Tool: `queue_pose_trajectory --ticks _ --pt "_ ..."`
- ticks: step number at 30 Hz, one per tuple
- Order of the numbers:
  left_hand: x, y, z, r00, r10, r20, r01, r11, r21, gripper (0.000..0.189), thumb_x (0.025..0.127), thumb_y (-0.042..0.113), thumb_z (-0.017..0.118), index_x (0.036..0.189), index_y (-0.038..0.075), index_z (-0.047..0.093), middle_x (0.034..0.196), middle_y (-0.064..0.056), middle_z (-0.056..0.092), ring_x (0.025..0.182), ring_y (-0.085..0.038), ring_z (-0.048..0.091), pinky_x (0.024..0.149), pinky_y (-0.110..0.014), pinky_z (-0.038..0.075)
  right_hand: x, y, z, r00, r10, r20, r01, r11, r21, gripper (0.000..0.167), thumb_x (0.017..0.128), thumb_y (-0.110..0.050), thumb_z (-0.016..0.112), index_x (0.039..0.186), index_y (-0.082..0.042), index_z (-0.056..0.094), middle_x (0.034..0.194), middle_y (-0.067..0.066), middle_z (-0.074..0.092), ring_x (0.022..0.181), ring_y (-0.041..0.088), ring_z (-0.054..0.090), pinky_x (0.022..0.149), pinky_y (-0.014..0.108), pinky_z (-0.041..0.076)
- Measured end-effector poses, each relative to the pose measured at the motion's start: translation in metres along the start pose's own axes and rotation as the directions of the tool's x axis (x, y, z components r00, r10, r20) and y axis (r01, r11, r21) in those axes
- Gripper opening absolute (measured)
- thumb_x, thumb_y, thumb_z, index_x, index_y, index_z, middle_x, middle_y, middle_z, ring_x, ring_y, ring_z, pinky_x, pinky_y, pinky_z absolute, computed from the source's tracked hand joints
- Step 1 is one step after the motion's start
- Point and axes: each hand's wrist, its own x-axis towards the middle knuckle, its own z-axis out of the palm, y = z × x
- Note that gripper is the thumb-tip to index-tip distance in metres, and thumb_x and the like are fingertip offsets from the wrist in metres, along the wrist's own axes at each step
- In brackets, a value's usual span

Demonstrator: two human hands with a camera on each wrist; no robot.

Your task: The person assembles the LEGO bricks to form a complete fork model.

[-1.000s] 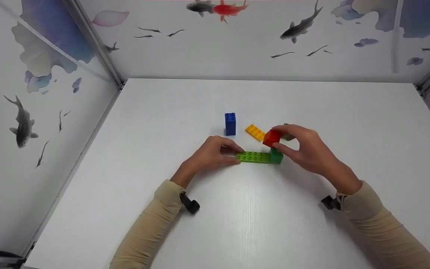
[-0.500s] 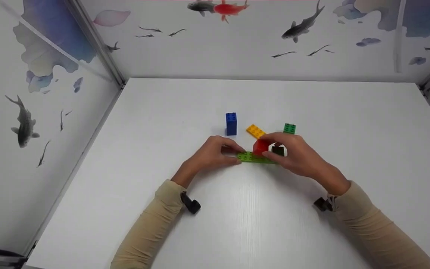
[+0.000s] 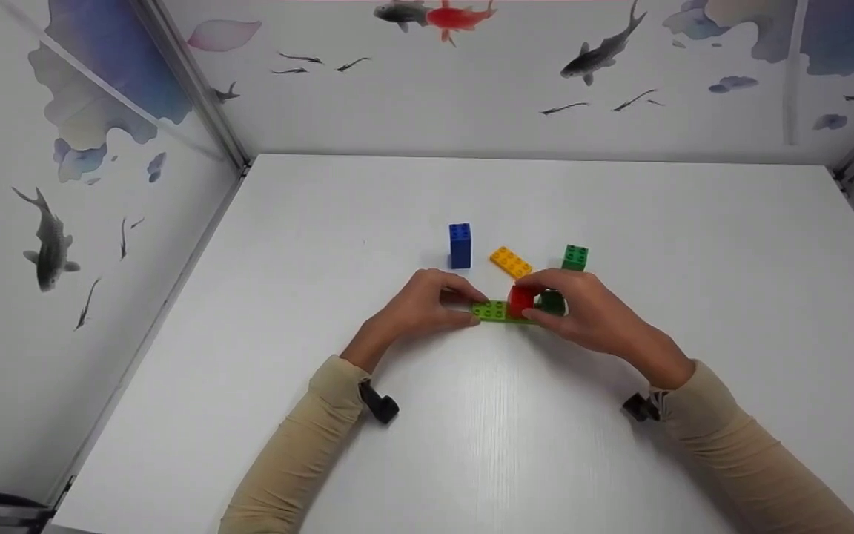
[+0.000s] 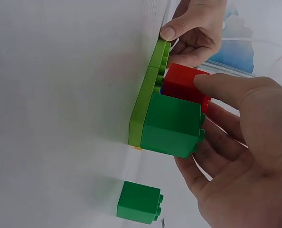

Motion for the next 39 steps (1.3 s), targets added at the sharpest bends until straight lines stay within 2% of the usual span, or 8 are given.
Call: queue_pose_trajectory --ticks 13,22,32,39 --pt "-0.001 -0.001 0.003 1.0 0.013 -0.004 -0.013 1.0 -0.008 0.028 0.093 0.014 0.087 0.121 0.016 0.083 0.117 0.004 0.082 0.108 -0.01 0.075 0.102 -0.027 0.061 -0.002 0.001 0.002 0.998 0.058 0.017 -0.058 0.998 0.01 0.047 0.097 -0.019 0.084 0.142 -0.017 0.071 0.132 0.002 0.076 0.113 0.021 0.071 0.1 0.044 0.065" --pt "0.0 -0.001 0.003 1.0 0.02 -0.012 -0.02 1.0 0.012 0.028 0.093 0.015 0.087 0.121 0.018 0.083 0.115 0.008 0.081 0.108 -0.008 0.074 0.101 -0.025 0.061 -0.002 -0.001 0.001 0.996 0.085 0.013 -0.085 0.996 0.016 0.046 0.097 -0.019 0.083 0.143 -0.019 0.073 0.135 0.003 0.077 0.114 0.023 0.071 0.101 0.045 0.064" --pt "0.0 -0.001 0.003 1.0 0.018 -0.014 -0.018 1.0 0.02 0.028 0.094 0.015 0.086 0.121 0.018 0.083 0.116 0.008 0.081 0.107 -0.007 0.074 0.1 -0.025 0.061 0.0 -0.008 0.004 0.991 0.132 0.018 -0.13 0.989 -0.075 0.047 0.097 -0.021 0.084 0.143 -0.021 0.073 0.135 0.006 0.077 0.111 0.024 0.072 0.098 0.045 0.065" --pt "-0.001 -0.001 0.002 1.0 -0.005 -0.014 0.005 1.0 0.019 0.028 0.094 0.016 0.086 0.122 0.019 0.083 0.116 0.009 0.08 0.108 -0.007 0.074 0.101 -0.024 0.061 0.001 -0.011 0.004 0.995 0.096 0.012 -0.093 0.986 -0.137 0.047 0.096 -0.023 0.085 0.142 -0.022 0.074 0.131 0.006 0.079 0.108 0.024 0.074 0.095 0.045 0.066"
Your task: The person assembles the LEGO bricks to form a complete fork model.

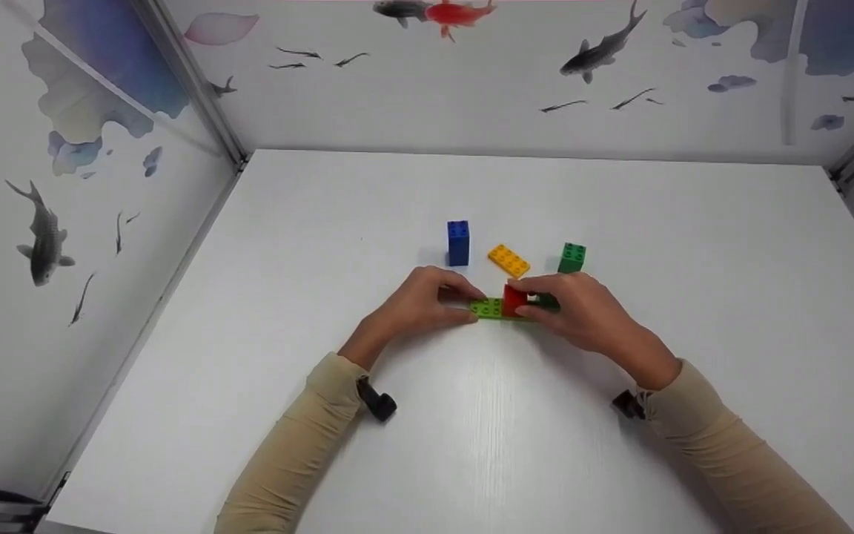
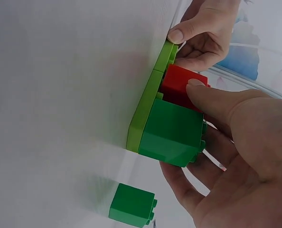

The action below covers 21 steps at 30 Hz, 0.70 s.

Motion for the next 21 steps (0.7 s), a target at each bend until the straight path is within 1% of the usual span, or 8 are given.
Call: queue_pose_trajectory --ticks 5,11,14,17,18,20,21 --pt "-0.0001 -0.0022 -0.0005 1.0 0.003 -0.005 -0.003 1.0 -0.013 0.028 0.093 0.015 0.087 0.121 0.019 0.083 0.115 0.008 0.081 0.107 -0.008 0.074 0.101 -0.026 0.061 0.0009 0.0001 -0.0011 0.999 -0.043 -0.018 0.043 0.999 -0.005 0.046 0.095 -0.023 0.086 0.14 -0.022 0.075 0.13 0.004 0.08 0.112 0.024 0.078 0.094 0.046 0.066" --pt "0.0003 -0.0023 -0.0012 1.0 -0.008 -0.005 0.008 1.0 -0.01 0.029 0.093 0.015 0.087 0.121 0.02 0.083 0.115 0.008 0.081 0.107 -0.008 0.075 0.102 -0.026 0.061 0.0023 0.0006 -0.0023 0.996 -0.084 -0.024 0.083 0.995 -0.05 0.048 0.094 -0.025 0.087 0.14 -0.022 0.074 0.133 0.002 0.078 0.118 0.024 0.078 0.094 0.044 0.066" --pt "0.0003 -0.0013 -0.0013 1.0 -0.012 -0.006 0.012 1.0 -0.003 0.029 0.093 0.015 0.087 0.121 0.02 0.083 0.115 0.009 0.081 0.106 -0.008 0.075 0.102 -0.026 0.061 0.0039 0.0031 -0.0039 0.998 -0.066 -0.007 0.066 0.997 -0.039 0.046 0.094 -0.026 0.087 0.139 -0.022 0.075 0.13 0.002 0.08 0.106 0.024 0.078 0.085 0.04 0.066" --pt "0.0004 0.0 -0.0012 1.0 -0.012 0.001 0.012 1.0 -0.003 0.029 0.093 0.014 0.087 0.122 0.019 0.083 0.116 0.008 0.081 0.107 -0.008 0.075 0.102 -0.026 0.061 0.006 0.0061 -0.0052 0.999 -0.035 0.008 0.035 0.999 -0.011 0.044 0.093 -0.026 0.088 0.136 -0.021 0.078 0.126 0.002 0.081 0.101 0.021 0.075 0.082 0.039 0.064" --pt "0.0005 0.0003 -0.0011 1.0 -0.011 0.003 0.011 1.0 -0.004 0.029 0.093 0.014 0.086 0.122 0.019 0.083 0.116 0.007 0.081 0.108 -0.009 0.075 0.102 -0.027 0.061 0.0067 0.0069 -0.0054 1.0 -0.027 0.013 0.027 1.0 0.0 0.043 0.093 -0.025 0.088 0.135 -0.02 0.078 0.125 0.002 0.082 0.1 0.021 0.074 0.083 0.04 0.064" --pt "0.0007 0.0007 -0.001 1.0 -0.012 0.006 0.012 1.0 -0.004 0.029 0.094 0.014 0.086 0.122 0.018 0.083 0.117 0.007 0.081 0.108 -0.009 0.074 0.102 -0.027 0.061 0.0079 0.0079 -0.0056 1.0 -0.027 0.017 0.026 1.0 0.006 0.042 0.093 -0.025 0.089 0.133 -0.019 0.078 0.125 0.003 0.082 0.108 0.022 0.075 0.093 0.044 0.065" --pt "0.0008 0.0008 -0.0011 1.0 -0.012 0.006 0.012 1.0 -0.005 0.03 0.093 0.013 0.086 0.122 0.018 0.083 0.117 0.007 0.081 0.108 -0.009 0.074 0.102 -0.027 0.061 0.0083 0.0081 -0.0056 0.999 -0.028 0.02 0.028 1.0 0.006 0.043 0.093 -0.025 0.088 0.134 -0.019 0.078 0.125 0.004 0.082 0.11 0.024 0.076 0.095 0.047 0.064"
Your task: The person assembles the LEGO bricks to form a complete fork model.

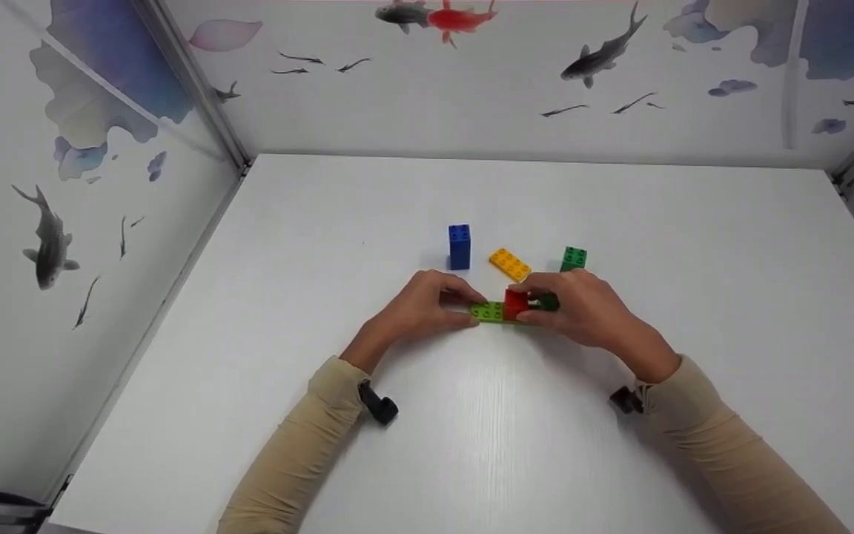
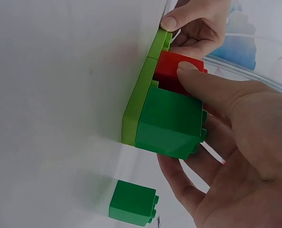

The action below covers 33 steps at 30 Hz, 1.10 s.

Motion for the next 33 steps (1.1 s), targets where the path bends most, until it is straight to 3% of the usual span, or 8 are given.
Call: queue_pose_trajectory --ticks 22,29,33 --pt "-0.001 0.001 -0.002 1.0 0.011 -0.007 -0.011 1.0 -0.008 0.03 0.093 0.014 0.087 0.121 0.019 0.083 0.116 0.007 0.081 0.108 -0.01 0.074 0.102 -0.027 0.061 0.002 -0.002 0.001 1.0 0.015 0.012 -0.016 0.999 0.043 0.042 0.093 -0.025 0.089 0.133 -0.019 0.076 0.121 0.002 0.081 0.106 0.022 0.075 0.098 0.047 0.065" --pt "0.001 -0.001 0.0 1.0 -0.001 0.0 0.001 1.0 -0.008 0.029 0.093 0.015 0.087 0.121 0.019 0.083 0.116 0.008 0.081 0.107 -0.009 0.074 0.101 -0.027 0.061 0.002 0.008 -0.004 0.999 -0.02 0.036 0.016 0.993 0.113 0.04 0.095 -0.028 0.086 0.133 -0.018 0.076 0.125 0.001 0.08 0.112 0.021 0.074 0.1 0.046 0.064" --pt "0.001 0.0 0.001 1.0 -0.009 -0.003 0.009 1.0 0.005 0.028 0.093 0.016 0.087 0.121 0.02 0.083 0.115 0.009 0.081 0.107 -0.009 0.074 0.101 -0.026 0.061 0.0 0.017 -0.015 0.999 -0.05 -0.011 0.051 0.985 0.166 0.035 0.101 -0.036 0.079 0.129 -0.015 0.078 0.124 0.001 0.08 0.111 0.019 0.075 0.097 0.048 0.065"
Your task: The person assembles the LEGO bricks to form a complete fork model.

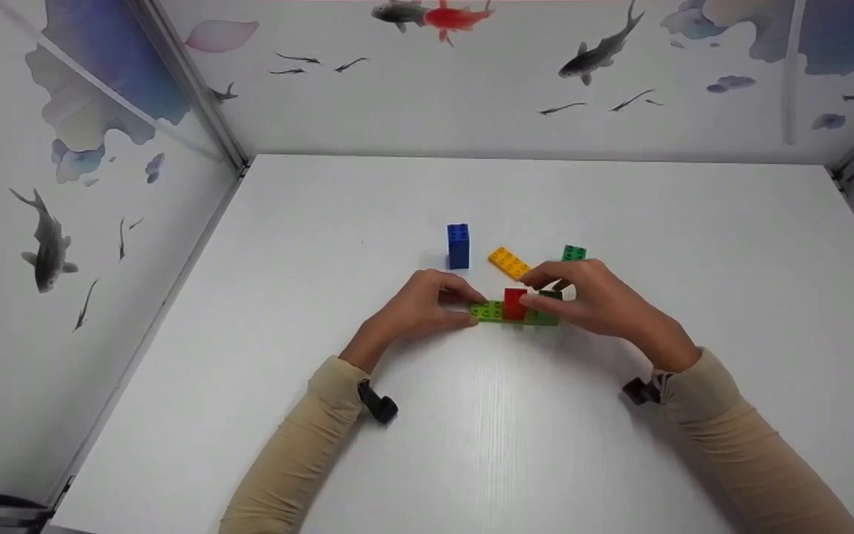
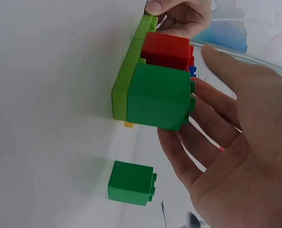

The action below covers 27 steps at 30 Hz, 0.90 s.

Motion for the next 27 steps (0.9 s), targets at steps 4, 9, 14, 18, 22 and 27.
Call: queue_pose_trajectory --ticks 4,9,14,18,22,27 --pt "0.0 0.001 0.0 1.0 -0.005 0.002 0.005 1.0 0.013 0.028 0.094 0.016 0.087 0.121 0.02 0.083 0.116 0.011 0.08 0.107 -0.007 0.074 0.101 -0.026 0.061 -0.003 0.011 -0.014 0.991 -0.037 -0.128 0.035 0.999 -0.022 0.032 0.105 -0.034 0.074 0.129 -0.012 0.077 0.124 0.005 0.08 0.105 0.021 0.076 0.095 0.052 0.065" --pt "-0.001 -0.001 0.001 1.0 -0.001 0.0 0.001 1.0 0.003 0.027 0.094 0.017 0.087 0.12 0.022 0.083 0.116 0.012 0.08 0.108 -0.007 0.073 0.101 -0.026 0.061 -0.006 0.026 -0.025 0.962 -0.046 -0.267 0.023 0.996 -0.085 0.032 0.099 -0.014 0.081 0.13 -0.01 0.075 0.131 0.009 0.077 0.117 0.029 0.073 0.098 0.055 0.063" --pt "-0.001 -0.001 0.001 1.0 -0.007 -0.008 0.007 1.0 -0.005 0.027 0.093 0.018 0.087 0.119 0.024 0.083 0.115 0.014 0.08 0.107 -0.007 0.073 0.1 -0.026 0.061 -0.006 0.037 -0.028 0.965 0.043 -0.26 -0.063 0.996 -0.066 0.039 0.096 -0.01 0.083 0.133 -0.01 0.073 0.144 0.013 0.068 0.134 0.035 0.063 0.103 0.06 0.06" --pt "-0.002 0.0 0.001 1.0 -0.013 -0.007 0.013 1.0 -0.007 0.027 0.093 0.017 0.087 0.119 0.023 0.083 0.115 0.013 0.08 0.107 -0.007 0.074 0.1 -0.026 0.062 -0.007 0.043 -0.026 0.974 0.071 -0.217 -0.085 0.995 -0.059 0.044 0.096 -0.009 0.083 0.138 -0.01 0.07 0.145 0.015 0.066 0.134 0.036 0.063 0.104 0.06 0.06" --pt "-0.002 0.001 0.001 1.0 -0.017 -0.004 0.017 1.0 -0.005 0.027 0.093 0.017 0.088 0.119 0.023 0.083 0.115 0.013 0.08 0.108 -0.007 0.074 0.1 -0.026 0.061 -0.008 0.048 -0.025 0.978 0.086 -0.19 -0.099 0.994 -0.056 0.048 0.097 -0.008 0.081 0.143 -0.007 0.066 0.144 0.016 0.067 0.13 0.037 0.065 0.105 0.06 0.06" --pt "-0.002 0.001 0.001 1.0 -0.018 -0.004 0.018 1.0 -0.009 0.027 0.093 0.017 0.087 0.119 0.023 0.083 0.114 0.014 0.08 0.107 -0.008 0.073 0.1 -0.027 0.061 -0.009 0.052 -0.025 0.978 0.143 -0.154 -0.152 0.987 -0.052 0.06 0.099 -0.009 0.079 0.155 -0.006 0.057 0.153 0.018 0.063 0.132 0.038 0.064 0.108 0.059 0.058"
